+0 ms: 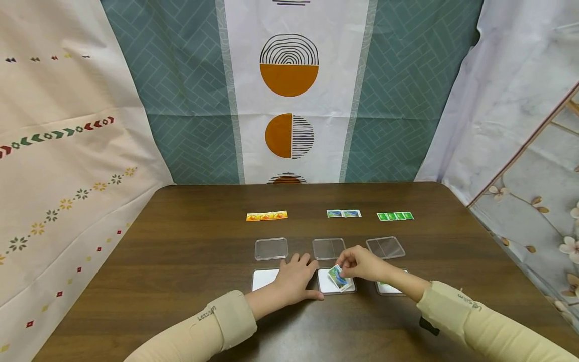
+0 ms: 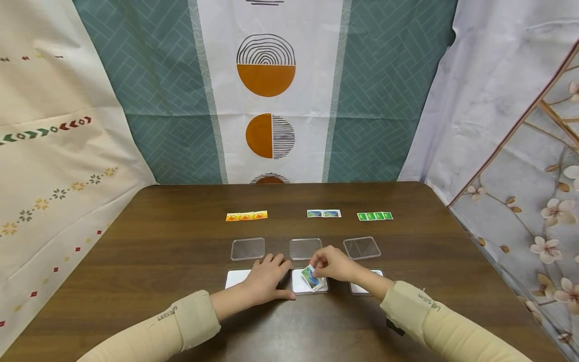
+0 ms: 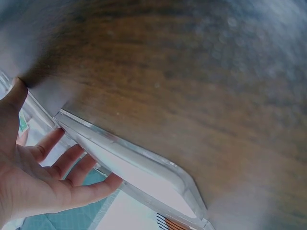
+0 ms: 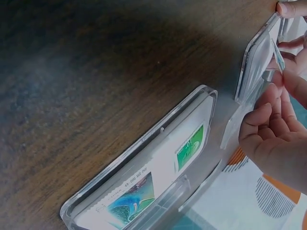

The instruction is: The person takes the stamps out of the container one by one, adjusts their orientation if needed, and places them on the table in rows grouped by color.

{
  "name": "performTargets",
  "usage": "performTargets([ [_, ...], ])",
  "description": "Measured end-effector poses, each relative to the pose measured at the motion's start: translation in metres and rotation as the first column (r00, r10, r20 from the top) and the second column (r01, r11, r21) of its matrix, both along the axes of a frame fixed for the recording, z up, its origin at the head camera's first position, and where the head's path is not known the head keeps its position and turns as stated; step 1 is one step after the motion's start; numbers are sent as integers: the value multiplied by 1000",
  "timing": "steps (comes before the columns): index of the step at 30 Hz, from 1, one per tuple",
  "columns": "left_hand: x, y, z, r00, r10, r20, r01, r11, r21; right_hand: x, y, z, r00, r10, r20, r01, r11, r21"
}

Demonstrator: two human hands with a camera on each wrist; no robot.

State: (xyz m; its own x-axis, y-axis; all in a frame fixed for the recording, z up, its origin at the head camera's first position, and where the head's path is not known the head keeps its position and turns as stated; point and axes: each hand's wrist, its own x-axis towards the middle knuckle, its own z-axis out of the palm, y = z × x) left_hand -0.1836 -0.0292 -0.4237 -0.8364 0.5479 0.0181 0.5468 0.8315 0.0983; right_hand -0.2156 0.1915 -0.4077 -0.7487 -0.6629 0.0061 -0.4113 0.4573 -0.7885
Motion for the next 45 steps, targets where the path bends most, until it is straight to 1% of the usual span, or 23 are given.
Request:
performTargets([
  [7, 0, 0, 0, 1000, 1, 6, -1, 1000, -1, 4, -2, -1, 999, -12, -49, 13, 1000, 18],
  [12, 0, 0, -1, 1000, 1, -2, -1, 1000, 3, 8, -3, -3, 999, -9, -50, 12, 999, 50],
  [18, -1, -1, -1, 1000, 1, -11, -1, 1000, 4, 10, -4, -6, 998, 0, -67, 3, 999, 52],
  [26, 0, 0, -2, 1000, -1, 1, 1, 1000, 6, 9, -5, -2, 996, -1, -84, 6, 998, 63],
  [31, -1, 0, -2, 1000, -2, -1, 2, 1000, 10, 8, -4, 0, 997, -10, -72, 13, 999, 42],
  [40, -2, -1, -3, 1000, -1, -3, 2, 1000, 14, 2, 0, 3, 996, -68, -58, 69, 998, 12],
  [45, -2, -1, -4, 1000, -3, -5, 3, 1000, 12, 1, 1, 3, 997, -71, -13, 71, 997, -23],
])
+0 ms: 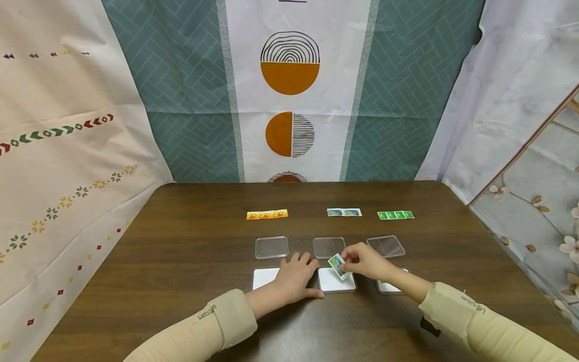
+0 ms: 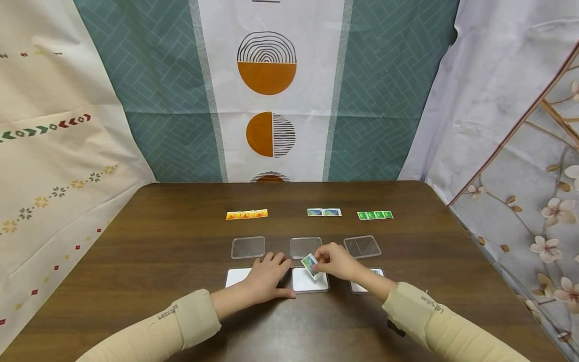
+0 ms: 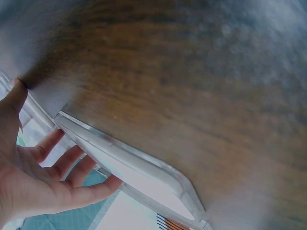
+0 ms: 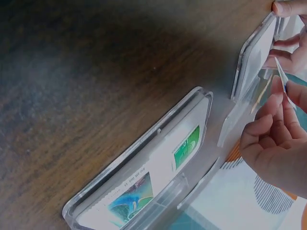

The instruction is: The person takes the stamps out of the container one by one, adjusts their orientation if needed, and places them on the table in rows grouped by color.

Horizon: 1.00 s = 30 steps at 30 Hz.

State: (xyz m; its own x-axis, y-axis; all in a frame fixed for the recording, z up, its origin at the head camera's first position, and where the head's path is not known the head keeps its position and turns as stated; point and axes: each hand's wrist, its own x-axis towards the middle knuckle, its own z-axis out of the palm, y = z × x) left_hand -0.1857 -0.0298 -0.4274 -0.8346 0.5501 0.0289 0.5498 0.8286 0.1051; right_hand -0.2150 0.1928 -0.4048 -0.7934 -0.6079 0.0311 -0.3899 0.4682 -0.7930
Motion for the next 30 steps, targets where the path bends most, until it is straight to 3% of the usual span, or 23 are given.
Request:
performTargets([
  [9, 0, 0, 0, 1000, 0, 6, 0, 1000, 3, -5, 6, 6, 997, -30, 74, 28, 999, 35],
  [20, 1, 0, 2, 1000, -2, -4, 2, 1000, 2, -16, 13, 9, 999, -30, 38, 29, 998, 51],
  [30, 2, -1, 2, 1000, -7, -5, 7, 1000, 9, -19, 15, 15, 997, -83, -4, 84, 996, 41],
])
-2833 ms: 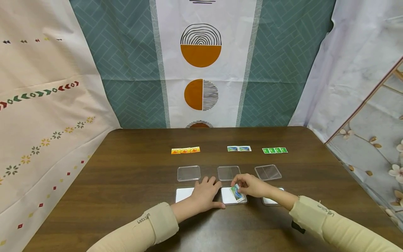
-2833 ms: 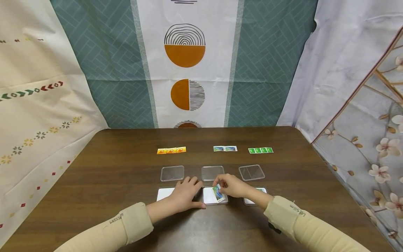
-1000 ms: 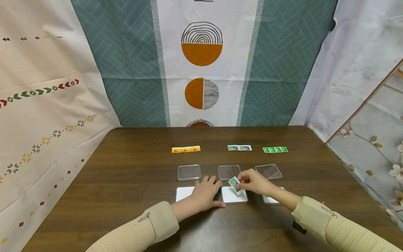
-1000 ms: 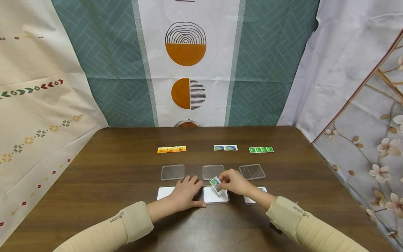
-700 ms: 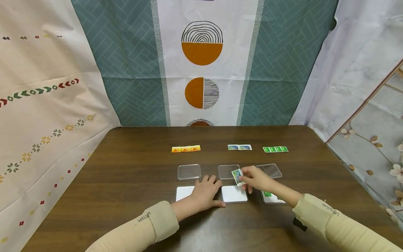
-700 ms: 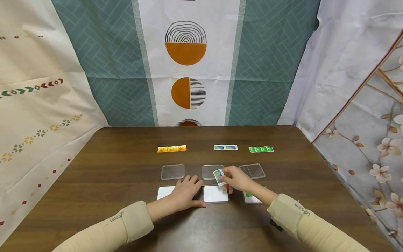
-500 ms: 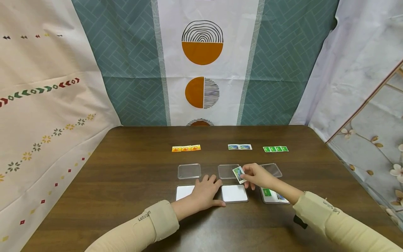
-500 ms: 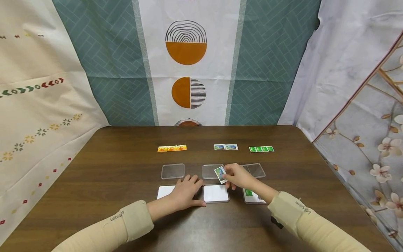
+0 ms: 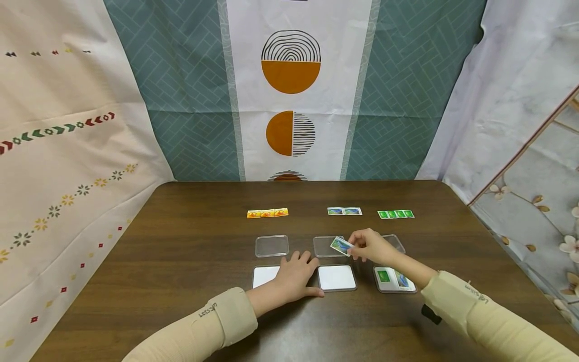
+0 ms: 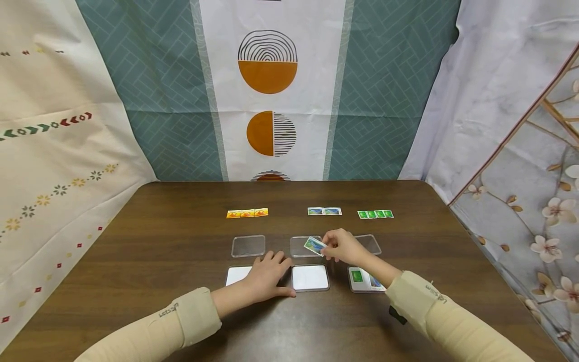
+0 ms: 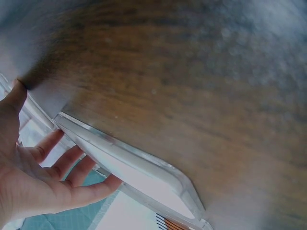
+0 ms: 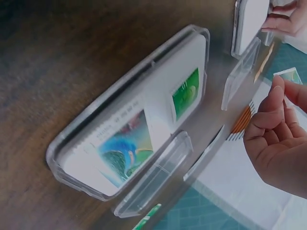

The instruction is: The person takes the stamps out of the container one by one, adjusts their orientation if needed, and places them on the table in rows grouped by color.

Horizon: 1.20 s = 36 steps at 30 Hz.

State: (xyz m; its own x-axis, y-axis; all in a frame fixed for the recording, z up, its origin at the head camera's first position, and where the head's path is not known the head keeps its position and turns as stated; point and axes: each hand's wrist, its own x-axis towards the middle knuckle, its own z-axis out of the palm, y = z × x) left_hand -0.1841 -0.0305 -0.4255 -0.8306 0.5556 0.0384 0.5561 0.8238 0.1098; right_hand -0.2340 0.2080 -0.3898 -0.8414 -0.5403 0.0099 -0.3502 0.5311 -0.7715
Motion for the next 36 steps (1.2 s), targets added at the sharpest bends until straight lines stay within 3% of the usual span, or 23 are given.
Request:
performTargets([
  [15, 0, 1, 0, 1000, 3, 11, -3, 1000, 7, -10, -3, 12, 999, -25, -26, 25, 999, -26],
  [36, -1, 1, 0, 1000, 6, 12, -6, 1000, -14, -37, -15, 26, 995, -20, -96, 25, 998, 54],
])
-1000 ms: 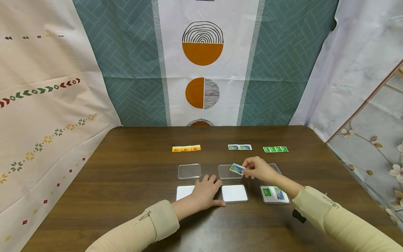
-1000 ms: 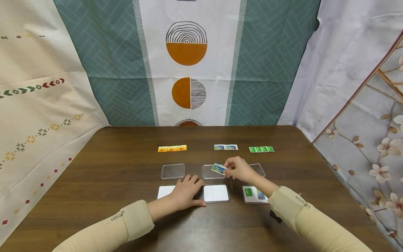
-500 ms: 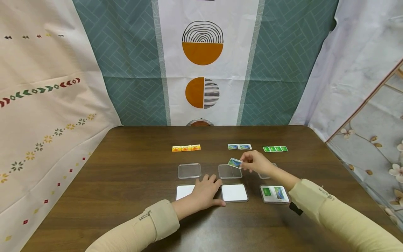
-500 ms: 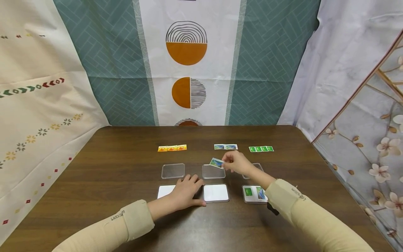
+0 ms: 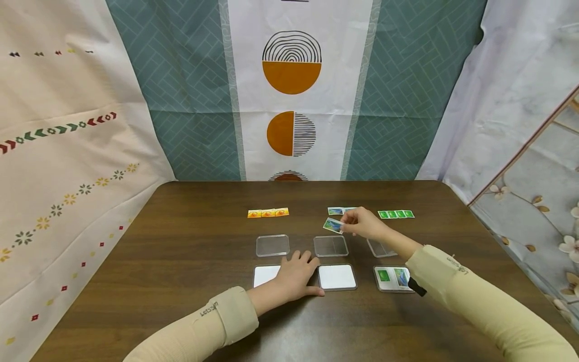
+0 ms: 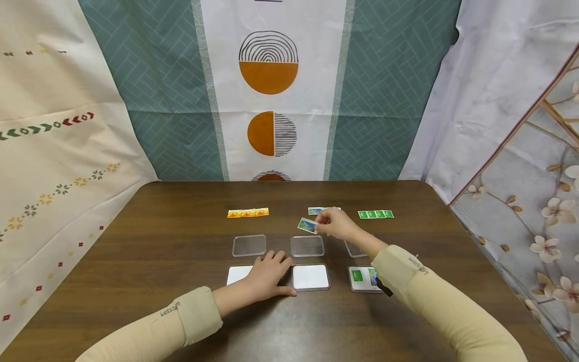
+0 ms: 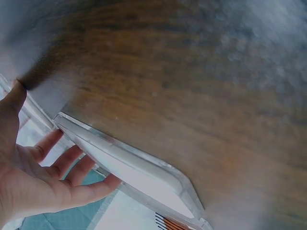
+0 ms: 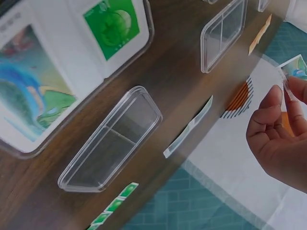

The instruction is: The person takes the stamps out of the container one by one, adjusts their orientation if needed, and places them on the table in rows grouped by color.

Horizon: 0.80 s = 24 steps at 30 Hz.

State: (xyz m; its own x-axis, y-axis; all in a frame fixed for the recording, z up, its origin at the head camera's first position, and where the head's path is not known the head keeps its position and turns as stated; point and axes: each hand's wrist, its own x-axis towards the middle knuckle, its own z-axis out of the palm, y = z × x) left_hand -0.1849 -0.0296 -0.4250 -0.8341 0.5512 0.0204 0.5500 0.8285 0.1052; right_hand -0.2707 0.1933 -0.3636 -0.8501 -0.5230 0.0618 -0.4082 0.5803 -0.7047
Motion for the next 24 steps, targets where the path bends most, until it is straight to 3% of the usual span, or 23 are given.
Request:
performTargets([
  [12, 1, -1, -2, 1000, -10, -20, 10, 1000, -3, -18, -14, 1, 999, -7, -47, 8, 1000, 24],
  [24, 2, -2, -1, 1000, -5, -11, 4, 1000, -10, -41, -20, 15, 1000, -5, -23, 7, 997, 72],
])
